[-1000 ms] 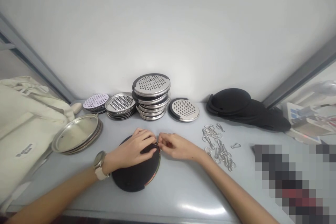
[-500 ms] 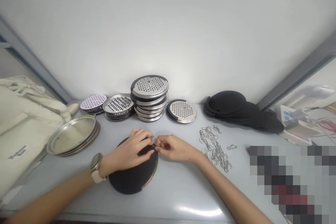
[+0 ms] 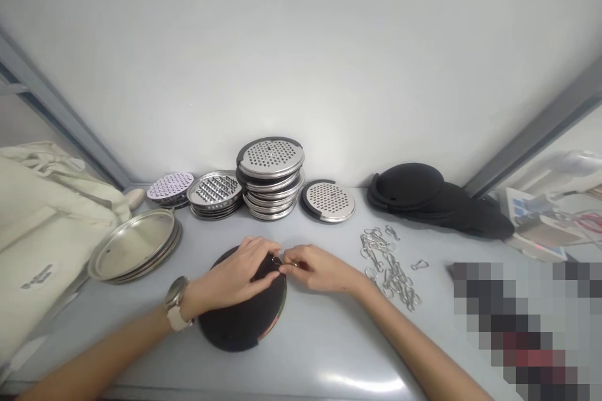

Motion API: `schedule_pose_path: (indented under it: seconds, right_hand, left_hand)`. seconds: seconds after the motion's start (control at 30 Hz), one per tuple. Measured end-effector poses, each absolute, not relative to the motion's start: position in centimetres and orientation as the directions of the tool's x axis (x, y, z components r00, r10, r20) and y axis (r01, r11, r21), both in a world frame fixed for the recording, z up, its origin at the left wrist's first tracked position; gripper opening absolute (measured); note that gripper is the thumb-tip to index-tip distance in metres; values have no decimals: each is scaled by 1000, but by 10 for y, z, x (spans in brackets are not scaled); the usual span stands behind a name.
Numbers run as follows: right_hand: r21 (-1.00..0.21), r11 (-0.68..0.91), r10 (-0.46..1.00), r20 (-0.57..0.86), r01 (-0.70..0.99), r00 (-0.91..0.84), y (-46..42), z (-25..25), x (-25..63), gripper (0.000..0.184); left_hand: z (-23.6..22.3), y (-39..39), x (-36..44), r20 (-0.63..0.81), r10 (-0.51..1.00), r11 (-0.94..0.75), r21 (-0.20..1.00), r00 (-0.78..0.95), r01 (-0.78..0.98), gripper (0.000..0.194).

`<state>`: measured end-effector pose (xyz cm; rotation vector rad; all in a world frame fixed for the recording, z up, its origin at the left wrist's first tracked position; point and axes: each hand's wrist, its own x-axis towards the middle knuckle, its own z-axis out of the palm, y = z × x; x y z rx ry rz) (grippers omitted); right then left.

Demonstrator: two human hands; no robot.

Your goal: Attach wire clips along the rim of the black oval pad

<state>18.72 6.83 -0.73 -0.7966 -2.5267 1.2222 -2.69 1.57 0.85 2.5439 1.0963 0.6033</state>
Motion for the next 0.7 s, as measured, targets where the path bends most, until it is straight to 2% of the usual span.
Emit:
schedule_pose_path:
  seconds: [0.3, 0.5, 0.7]
  right_hand:
    - [-758, 513, 569, -50, 402, -821, 67, -7, 187, 32]
    - [-768, 509, 545, -63, 390, -836, 67, -5, 188, 20]
    - [-761, 517, 539, -65, 391, -840, 68, -3, 188, 21]
  left_hand:
    - [9, 18, -27, 211, 798, -556, 621, 565, 553, 23]
    - [12, 17, -25, 167, 834, -480, 689, 525, 544, 19]
    - [12, 16, -23, 136, 866, -412, 742, 482, 530, 18]
